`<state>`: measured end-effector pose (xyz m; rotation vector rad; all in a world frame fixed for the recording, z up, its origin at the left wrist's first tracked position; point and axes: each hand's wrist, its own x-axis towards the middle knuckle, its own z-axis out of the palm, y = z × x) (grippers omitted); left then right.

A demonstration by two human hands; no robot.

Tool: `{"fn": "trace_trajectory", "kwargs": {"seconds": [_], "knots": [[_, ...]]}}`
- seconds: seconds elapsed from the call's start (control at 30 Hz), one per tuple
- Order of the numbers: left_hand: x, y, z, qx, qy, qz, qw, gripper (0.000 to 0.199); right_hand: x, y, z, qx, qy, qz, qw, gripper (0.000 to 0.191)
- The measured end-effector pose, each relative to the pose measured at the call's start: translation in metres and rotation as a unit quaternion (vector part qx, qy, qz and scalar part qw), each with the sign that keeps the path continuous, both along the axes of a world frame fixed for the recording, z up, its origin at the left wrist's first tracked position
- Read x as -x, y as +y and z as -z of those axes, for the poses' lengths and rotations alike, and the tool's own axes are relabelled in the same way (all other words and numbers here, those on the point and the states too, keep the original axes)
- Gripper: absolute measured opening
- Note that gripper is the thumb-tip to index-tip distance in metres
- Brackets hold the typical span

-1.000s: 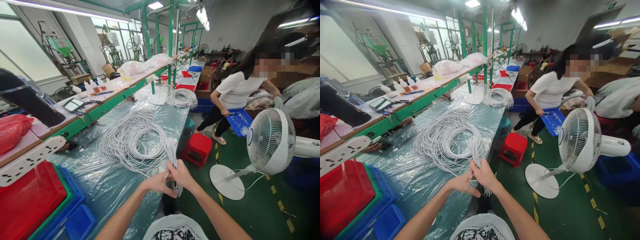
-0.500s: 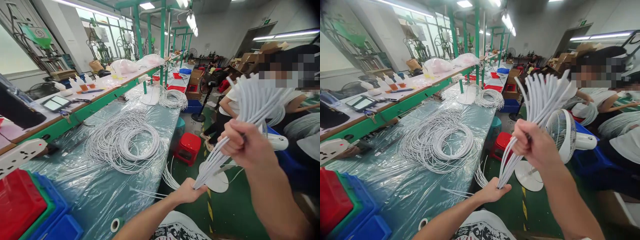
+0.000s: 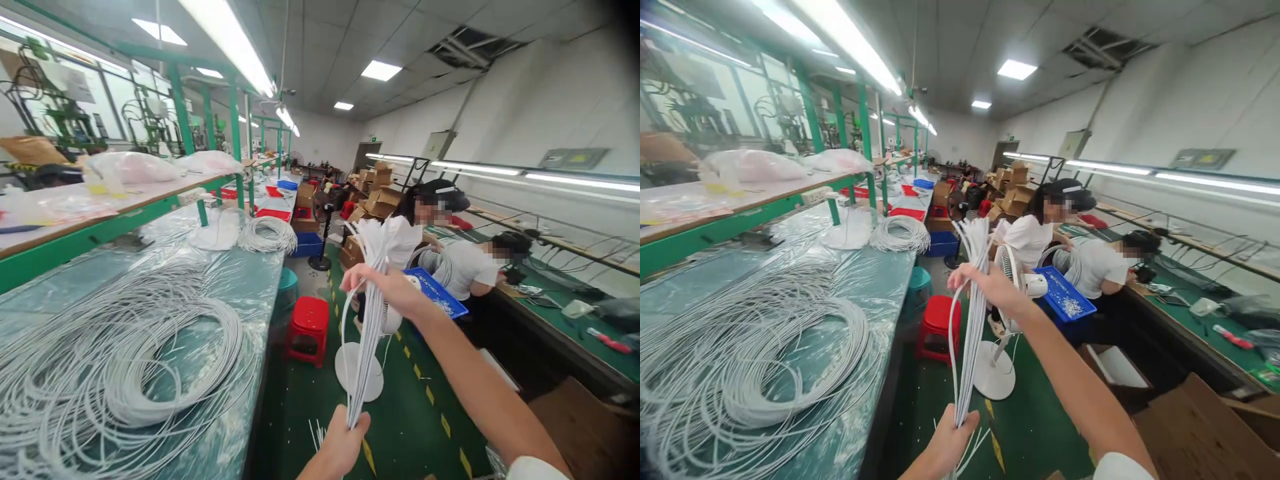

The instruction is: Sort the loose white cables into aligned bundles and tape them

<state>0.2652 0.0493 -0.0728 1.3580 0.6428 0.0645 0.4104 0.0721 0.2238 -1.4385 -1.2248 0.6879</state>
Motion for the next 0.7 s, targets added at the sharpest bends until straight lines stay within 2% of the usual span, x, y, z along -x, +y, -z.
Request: {"fn": "trace_trajectory", "kwargs": {"seconds": [0.07,0.13,0.27,0.33,0.43,0.5,0.57,0.7], "knots": [[-0.003,-0.007,0.015,-0.024,0.023,0.018,0.999,0.042,0.017,0.003,0.008,0.023,0.154,-0.042,0.987,0.048],[-0.005,-0.011,0.024,-0.043,0.037,0.04,0.998,0.043,0.032,0.005,0.014,0.049,0.243,-0.062,0.967,0.055],[-0.006,-0.002,0.025,-0.059,0.048,0.034,0.996,0.043,0.045,0.004,0.018,0.06,0.259,-0.078,0.961,0.06],[-0.002,0.011,0.017,-0.091,0.038,0.026,0.995,0.041,0.045,0.003,0.018,0.046,0.262,-0.07,0.961,0.061],[0.008,0.035,-0.002,-0.134,-0.017,0.095,0.986,0.036,0.044,0.004,0.021,0.037,0.27,-0.069,0.96,0.061],[0.013,0.048,-0.017,-0.134,-0.067,0.126,0.981,0.031,0.046,0.006,0.025,0.032,0.277,-0.068,0.958,0.061],[0.014,0.057,-0.03,-0.125,-0.102,0.101,0.982,0.029,0.052,0.009,0.029,0.024,0.291,-0.067,0.954,0.062],[0.005,0.06,-0.045,-0.146,-0.104,0.008,0.984,0.049,0.064,0.017,0.031,-0.019,0.326,-0.05,0.944,0.062]]}}
